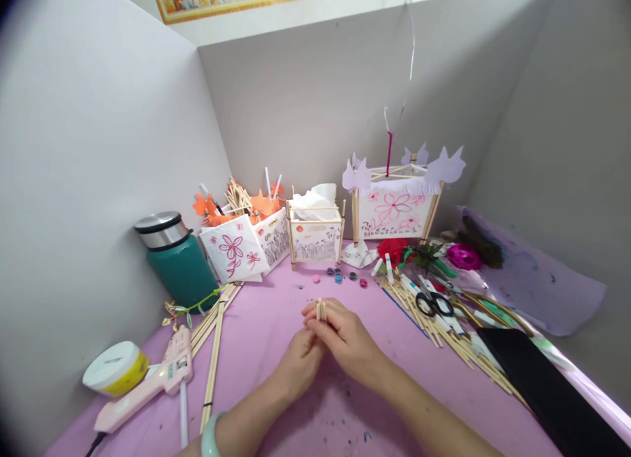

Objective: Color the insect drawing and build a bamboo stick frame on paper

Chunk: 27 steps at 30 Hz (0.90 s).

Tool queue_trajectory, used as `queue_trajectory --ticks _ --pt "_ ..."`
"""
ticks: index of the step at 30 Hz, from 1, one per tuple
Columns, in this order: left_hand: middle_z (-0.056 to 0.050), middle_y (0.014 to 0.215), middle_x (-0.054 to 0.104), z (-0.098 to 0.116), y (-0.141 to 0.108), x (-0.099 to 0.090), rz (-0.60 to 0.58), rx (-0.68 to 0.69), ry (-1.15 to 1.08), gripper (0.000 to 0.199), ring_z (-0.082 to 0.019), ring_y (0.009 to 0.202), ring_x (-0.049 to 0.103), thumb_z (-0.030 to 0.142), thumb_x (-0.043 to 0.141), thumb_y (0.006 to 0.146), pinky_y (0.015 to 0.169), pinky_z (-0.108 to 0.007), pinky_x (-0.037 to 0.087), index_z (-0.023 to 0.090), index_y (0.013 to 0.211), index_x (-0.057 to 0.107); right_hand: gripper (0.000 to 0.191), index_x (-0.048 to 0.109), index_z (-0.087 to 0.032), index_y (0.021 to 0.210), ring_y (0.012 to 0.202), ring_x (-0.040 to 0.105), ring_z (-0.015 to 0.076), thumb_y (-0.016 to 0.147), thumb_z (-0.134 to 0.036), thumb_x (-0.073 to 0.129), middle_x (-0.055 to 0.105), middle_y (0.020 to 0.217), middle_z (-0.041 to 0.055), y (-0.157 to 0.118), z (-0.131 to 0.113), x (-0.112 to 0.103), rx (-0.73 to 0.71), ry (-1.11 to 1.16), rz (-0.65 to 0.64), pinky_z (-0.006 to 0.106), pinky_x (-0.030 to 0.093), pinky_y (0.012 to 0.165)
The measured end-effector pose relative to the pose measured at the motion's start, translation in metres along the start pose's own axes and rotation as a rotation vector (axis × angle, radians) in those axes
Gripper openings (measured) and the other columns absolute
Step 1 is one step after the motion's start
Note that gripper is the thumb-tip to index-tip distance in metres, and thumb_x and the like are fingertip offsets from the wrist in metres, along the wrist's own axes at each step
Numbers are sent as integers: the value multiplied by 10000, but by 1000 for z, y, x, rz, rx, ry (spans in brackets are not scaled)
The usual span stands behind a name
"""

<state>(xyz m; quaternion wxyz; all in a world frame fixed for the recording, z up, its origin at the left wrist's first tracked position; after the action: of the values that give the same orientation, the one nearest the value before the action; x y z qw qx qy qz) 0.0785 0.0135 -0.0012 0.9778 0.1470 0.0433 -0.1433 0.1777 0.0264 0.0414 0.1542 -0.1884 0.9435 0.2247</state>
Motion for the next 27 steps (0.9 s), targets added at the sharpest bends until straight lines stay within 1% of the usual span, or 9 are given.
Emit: queue_trajectory --ticks 2,4,7,10,13,16,22,25,27 --pt "-111 1106 608 0 0 -2 13 15 114 293 -231 1035 552 203 481 853 909 -349 418 150 1129 561 288 661 -214 934 965 608 217 919 -400 442 671 978 66 0 2 -4 52 19 103 337 458 857" --pt "-138 1181 571 -4 1 -8 77 -4 238 412 -236 1070 535 149 544 788 942 -358 405 133 1199 520 308 648 -213 959 965 615 224 914 -437 442 682 971 72 0 9 -15 71 29 257 342 463 852" --pt "-143 1224 546 -16 2 -18 180 -58 324 504 -217 1104 528 34 507 713 965 -341 399 124 1208 511 340 623 -196 957 925 633 227 874 -500 494 695 959 91 -1 34 -26 132 109 407 366 475 844" --pt "-133 1159 580 -24 3 -25 240 -95 340 473 -204 1045 557 1 466 701 928 -345 427 128 1150 546 424 601 -172 940 825 663 241 796 -569 570 706 876 107 -4 68 -19 316 278 372 387 514 749" --pt "-132 1098 603 -25 4 -28 279 -99 336 336 -199 970 579 64 459 776 870 -357 459 125 1089 564 426 587 -172 996 890 664 235 804 -552 574 706 928 108 -7 84 -13 290 358 389 383 509 795" --pt "-119 1066 618 -24 5 -30 310 -97 330 268 -193 931 588 109 465 810 837 -358 472 136 1053 574 424 605 -166 975 906 662 235 809 -553 563 705 942 112 -7 85 -10 252 340 363 382 504 817" --pt "-104 1026 634 -26 6 -29 326 -108 304 247 -187 894 598 138 488 815 810 -351 480 143 1041 586 366 636 -168 964 956 638 235 847 -499 533 695 971 104 -4 80 -9 195 251 277 407 464 900" --pt "-106 1030 635 -27 5 -29 329 -131 276 252 -184 865 600 147 484 819 802 -356 482 140 1049 588 408 616 -159 935 846 658 223 774 -534 603 694 887 92 -3 85 -8 275 386 271 386 504 811" --pt "-108 1022 636 -27 5 -29 329 -146 251 254 -183 852 598 151 484 820 797 -358 481 136 1051 589 425 584 -157 978 685 642 165 777 -532 600 672 810 57 -3 84 -7 321 469 267 309 514 659"
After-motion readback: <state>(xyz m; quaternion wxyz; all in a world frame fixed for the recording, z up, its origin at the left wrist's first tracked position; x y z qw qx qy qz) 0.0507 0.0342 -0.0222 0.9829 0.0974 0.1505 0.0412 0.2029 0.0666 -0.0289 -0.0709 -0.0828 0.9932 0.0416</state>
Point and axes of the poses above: each hand's wrist, its own y-axis towards the middle knuckle, its own x-axis out of the palm, z = x × y, the point moved 4 cm from there along y, towards the middle knuckle
